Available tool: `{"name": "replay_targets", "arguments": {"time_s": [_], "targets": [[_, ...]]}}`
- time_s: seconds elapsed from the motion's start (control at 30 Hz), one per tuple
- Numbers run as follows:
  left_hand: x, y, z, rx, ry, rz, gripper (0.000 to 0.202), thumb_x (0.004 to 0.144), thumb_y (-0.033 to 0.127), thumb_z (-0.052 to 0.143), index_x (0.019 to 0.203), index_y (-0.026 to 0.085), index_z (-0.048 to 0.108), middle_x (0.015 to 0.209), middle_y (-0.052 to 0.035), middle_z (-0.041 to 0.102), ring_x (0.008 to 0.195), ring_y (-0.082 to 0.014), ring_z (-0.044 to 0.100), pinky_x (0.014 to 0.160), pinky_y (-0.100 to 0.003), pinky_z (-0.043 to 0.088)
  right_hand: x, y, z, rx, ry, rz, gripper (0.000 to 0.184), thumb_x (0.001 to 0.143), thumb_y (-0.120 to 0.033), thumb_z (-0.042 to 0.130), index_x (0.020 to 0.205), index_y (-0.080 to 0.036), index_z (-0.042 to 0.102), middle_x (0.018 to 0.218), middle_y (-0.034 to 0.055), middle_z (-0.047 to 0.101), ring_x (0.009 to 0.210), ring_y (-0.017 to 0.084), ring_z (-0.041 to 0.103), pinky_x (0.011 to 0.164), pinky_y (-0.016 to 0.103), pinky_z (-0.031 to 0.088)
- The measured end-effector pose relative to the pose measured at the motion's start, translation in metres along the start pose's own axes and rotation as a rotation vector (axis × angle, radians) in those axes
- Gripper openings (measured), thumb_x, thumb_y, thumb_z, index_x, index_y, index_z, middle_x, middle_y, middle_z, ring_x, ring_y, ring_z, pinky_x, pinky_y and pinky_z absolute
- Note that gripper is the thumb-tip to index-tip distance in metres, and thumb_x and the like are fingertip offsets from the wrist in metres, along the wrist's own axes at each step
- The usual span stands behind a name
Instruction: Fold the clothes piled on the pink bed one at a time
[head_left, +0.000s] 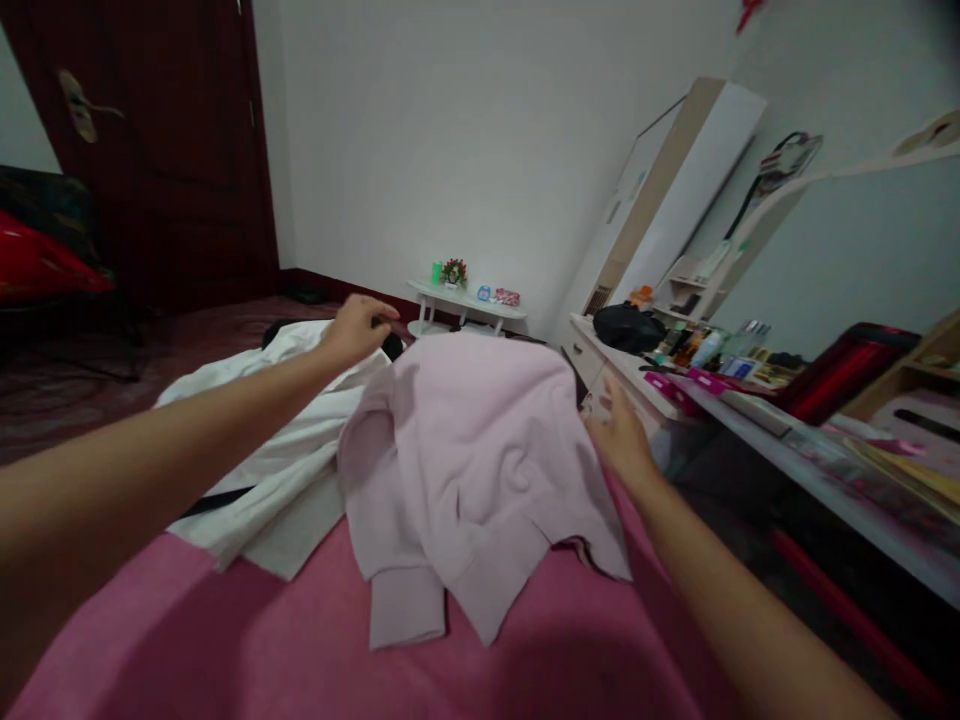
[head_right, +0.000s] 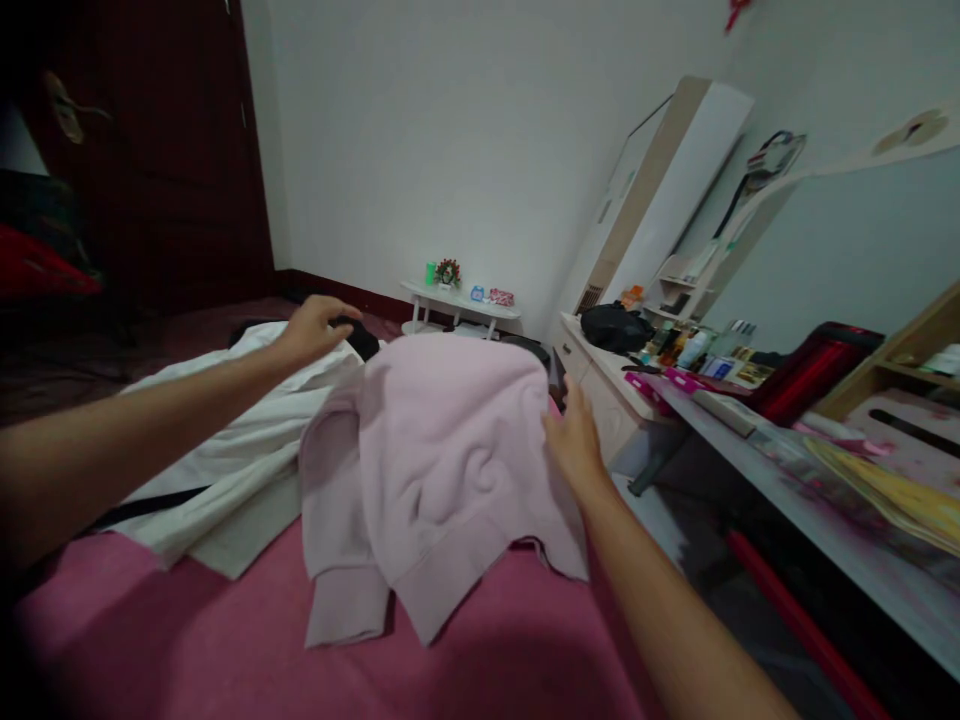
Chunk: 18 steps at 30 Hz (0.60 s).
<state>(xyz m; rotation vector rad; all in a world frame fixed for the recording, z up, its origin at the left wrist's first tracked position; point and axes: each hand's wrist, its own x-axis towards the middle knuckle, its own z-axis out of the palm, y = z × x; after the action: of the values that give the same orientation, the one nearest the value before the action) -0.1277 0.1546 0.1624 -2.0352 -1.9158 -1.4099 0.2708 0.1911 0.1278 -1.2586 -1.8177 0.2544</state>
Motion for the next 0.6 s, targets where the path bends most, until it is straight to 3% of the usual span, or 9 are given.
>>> {"name": "replay_targets", "arguments": {"time_s": [0.03,0.07,0.13,0.2,0.3,0.4,0.53,0.6], "targets": [[-0.021,-0.005,0.011,0.026,-0.043,0.036,0.033,0.082,0.024,0.053,0.104,0.004,0.066,0.124,-0.0116,0.056,0.118,-0.0254,0.047,0.105,-0.039,0.032,-0.021,0.004,0.008,-0.014,-0.051,-0.02,0.07,0.072,-0.028,0.057,0.139,-0.019,0.038,0.142,0.0148,0.041,0.125,0.03,0.046,0.102,0.05,0.039],[-0.046,-0.008,0.021,0.104,-0.169,0.159,0.033,0.084,0.026,0.053,0.109,0.008,0.065,0.132,-0.0135,0.05,0.122,-0.0273,0.045,0.106,-0.043,0.031,-0.044,0.008,0.014,-0.023,-0.144,-0.054,0.066,0.074,-0.028,0.055,0.138,-0.022,0.04,0.142,0.0118,0.043,0.128,0.028,0.043,0.104,0.048,0.038],[-0.103,-0.011,0.035,0.111,-0.309,0.247,0.035,0.083,0.033,0.059,0.114,0.018,0.065,0.136,-0.0113,0.047,0.122,-0.0273,0.046,0.105,-0.042,0.035,-0.091,0.011,0.022,-0.006,-0.375,-0.082,0.063,0.075,-0.028,0.056,0.136,-0.024,0.043,0.141,0.0096,0.044,0.131,0.025,0.041,0.108,0.045,0.036],[-0.157,-0.01,0.041,0.155,-0.426,0.323,0.054,0.079,0.045,0.065,0.127,0.024,0.056,0.145,-0.0125,0.038,0.13,-0.032,0.038,0.107,-0.047,0.033,-0.128,0.011,0.024,0.0,-0.6,-0.056,0.069,0.072,-0.029,0.06,0.139,-0.023,0.042,0.144,0.0105,0.041,0.134,0.026,0.038,0.111,0.045,0.031],[-0.212,-0.007,0.037,0.265,-0.504,0.208,0.065,0.079,0.054,0.061,0.137,0.027,0.046,0.151,-0.0138,0.025,0.134,-0.0358,0.031,0.106,-0.051,0.034,-0.159,0.008,0.029,-0.055,-0.827,-0.029,0.084,0.067,-0.032,0.066,0.145,-0.021,0.035,0.151,0.0107,0.032,0.139,0.028,0.029,0.115,0.046,0.025],[-0.225,-0.004,0.034,0.33,-0.515,0.057,0.065,0.079,0.051,0.06,0.136,0.023,0.046,0.139,-0.0161,0.038,0.126,-0.035,0.041,0.103,-0.049,0.037,-0.167,0.002,0.045,-0.147,-0.873,-0.088,0.09,0.063,-0.031,0.067,0.146,-0.022,0.034,0.151,0.0095,0.032,0.139,0.031,0.027,0.115,0.048,0.022],[-0.208,0.0,0.044,0.312,-0.595,-0.073,0.064,0.071,0.034,0.064,0.131,0.019,0.05,0.115,-0.0127,0.055,0.101,-0.027,0.058,0.089,-0.037,0.046,-0.169,-0.007,0.071,-0.207,-0.753,-0.206,0.08,0.065,-0.024,0.06,0.142,-0.023,0.041,0.147,0.0076,0.04,0.135,0.028,0.034,0.113,0.045,0.023],[-0.196,0.001,0.052,0.296,-0.67,-0.118,0.05,0.066,0.025,0.064,0.115,0.017,0.061,0.101,-0.0093,0.062,0.086,-0.0227,0.061,0.077,-0.03,0.047,-0.17,-0.009,0.078,-0.226,-0.685,-0.222,0.068,0.068,-0.022,0.057,0.136,-0.024,0.048,0.143,0.0065,0.044,0.131,0.026,0.038,0.111,0.043,0.025]]}}
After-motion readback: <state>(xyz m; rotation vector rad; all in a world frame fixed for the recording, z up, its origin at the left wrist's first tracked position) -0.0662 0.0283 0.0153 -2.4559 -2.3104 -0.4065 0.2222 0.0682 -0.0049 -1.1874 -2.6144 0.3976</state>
